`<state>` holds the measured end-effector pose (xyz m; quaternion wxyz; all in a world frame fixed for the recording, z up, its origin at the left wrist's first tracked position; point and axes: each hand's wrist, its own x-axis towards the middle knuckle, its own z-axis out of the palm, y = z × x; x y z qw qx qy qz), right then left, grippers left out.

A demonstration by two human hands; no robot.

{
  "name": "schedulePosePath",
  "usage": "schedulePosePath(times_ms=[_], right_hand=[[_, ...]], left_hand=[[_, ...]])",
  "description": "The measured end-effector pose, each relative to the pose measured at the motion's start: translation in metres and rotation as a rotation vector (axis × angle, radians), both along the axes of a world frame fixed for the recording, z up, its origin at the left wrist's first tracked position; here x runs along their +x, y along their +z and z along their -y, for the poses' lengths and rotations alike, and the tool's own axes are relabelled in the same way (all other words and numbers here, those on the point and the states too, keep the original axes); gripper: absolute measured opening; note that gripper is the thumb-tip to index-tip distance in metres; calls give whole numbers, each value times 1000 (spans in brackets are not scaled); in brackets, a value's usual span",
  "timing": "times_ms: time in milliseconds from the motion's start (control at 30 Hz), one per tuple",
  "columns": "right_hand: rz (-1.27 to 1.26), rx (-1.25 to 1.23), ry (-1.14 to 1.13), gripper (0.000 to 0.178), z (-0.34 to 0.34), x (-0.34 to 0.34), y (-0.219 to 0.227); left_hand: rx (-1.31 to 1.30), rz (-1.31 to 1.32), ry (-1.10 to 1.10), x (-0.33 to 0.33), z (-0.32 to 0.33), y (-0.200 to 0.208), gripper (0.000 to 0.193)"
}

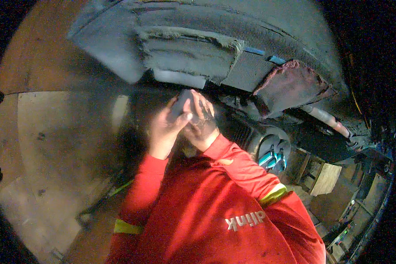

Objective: The person assembles flip-flops by hand, pressing the straps into the soles and aligning them. They repeatedly pick up pairs, attach the straps, and place the finished flip-flops on a nearby surface.

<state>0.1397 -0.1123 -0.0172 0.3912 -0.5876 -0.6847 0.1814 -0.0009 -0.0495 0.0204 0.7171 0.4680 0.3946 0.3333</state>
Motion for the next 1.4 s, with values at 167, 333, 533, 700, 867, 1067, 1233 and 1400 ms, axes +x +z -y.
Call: schedulePosePath(times_ms=[167,333,533,700,867,1067,1233,1400], right_hand=[[229,-204,-128,73,-5,-12,7],[-29,-509,-37,69,-2,-13,20],[-273,-584,-51,86,-3,-3,15],[-35,-769,-8,91,-13,18,15],[309,-441,-87,72,0,13,27],[461,-340,-206,58,-4,-2,18],[-405,-550,22,84,-1,-19,35],[-1243,-708,321,108,-19,-16,64]], left_hand=[[302,-313,127,8,-11,19,46],[524,-557,78,7,-17,38,28],[496,-943,-23,27,-35,36,33],[599,-932,6,34,-37,25,35],[460,-516,148,20,-11,18,20],[223,-174,149,8,-4,13,41],[495,-506,-41,-14,-25,36,48],[425,-502,-157,-22,-43,68,44]])
